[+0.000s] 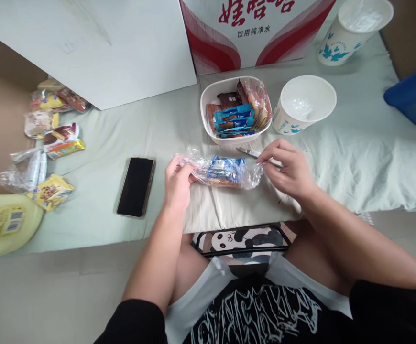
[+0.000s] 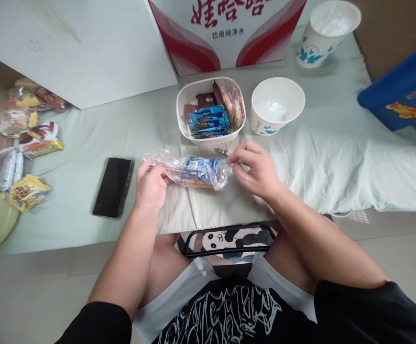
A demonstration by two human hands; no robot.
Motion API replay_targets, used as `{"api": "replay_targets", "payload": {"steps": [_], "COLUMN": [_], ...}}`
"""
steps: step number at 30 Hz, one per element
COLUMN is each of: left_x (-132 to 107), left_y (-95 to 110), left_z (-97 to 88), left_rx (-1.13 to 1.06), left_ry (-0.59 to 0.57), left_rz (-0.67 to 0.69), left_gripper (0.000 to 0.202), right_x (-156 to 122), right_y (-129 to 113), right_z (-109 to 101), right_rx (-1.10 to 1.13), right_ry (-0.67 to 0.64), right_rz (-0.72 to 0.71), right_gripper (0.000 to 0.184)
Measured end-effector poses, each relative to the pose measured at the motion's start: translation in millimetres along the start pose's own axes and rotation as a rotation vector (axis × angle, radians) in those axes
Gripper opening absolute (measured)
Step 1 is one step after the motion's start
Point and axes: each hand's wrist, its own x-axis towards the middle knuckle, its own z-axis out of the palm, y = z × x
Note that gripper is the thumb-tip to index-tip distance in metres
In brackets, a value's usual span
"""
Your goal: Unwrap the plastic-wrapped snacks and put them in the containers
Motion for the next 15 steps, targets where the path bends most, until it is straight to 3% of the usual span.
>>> {"api": "replay_targets", "payload": {"steps": [4,7,9,11,13,15], "left_x": [8,11,12,12,12,11], "left_y": [-4,-8,-9,-9,-9,-8], "left_z": [-14.4,-21.0,-23.3,-25.0,-27.4,-31.0], "left_rx": [0.178,0.302,0.428,0.625,0.823,0.933], "left_ry": [0.103,0.133,0.063,-0.084,-0.218,-0.259], "left_rz": [-0.015,0.218,0.533,0.798,0.882,0.858], "left_gripper": [0.014,0.019,0.035,0.048,0.043,0.026], "right_x": [4,3,1,-1,-2,-2], "right_y": [10,7,0,-7,-11,-13], "right_z": [-13,-17,-17,-14,-9,-5], "right_rx": [-0.191,-0.222,-0.175,-0.123,-0.118,-0.146], "right_ry": [0.065,0.107,0.096,0.026,-0.055,-0.108], "right_rz": [0.167,0.196,0.143,0.014,-0.091,-0.105], "right_gripper": [0.021,0.025,0.029,0.032,0.045,0.039]}}
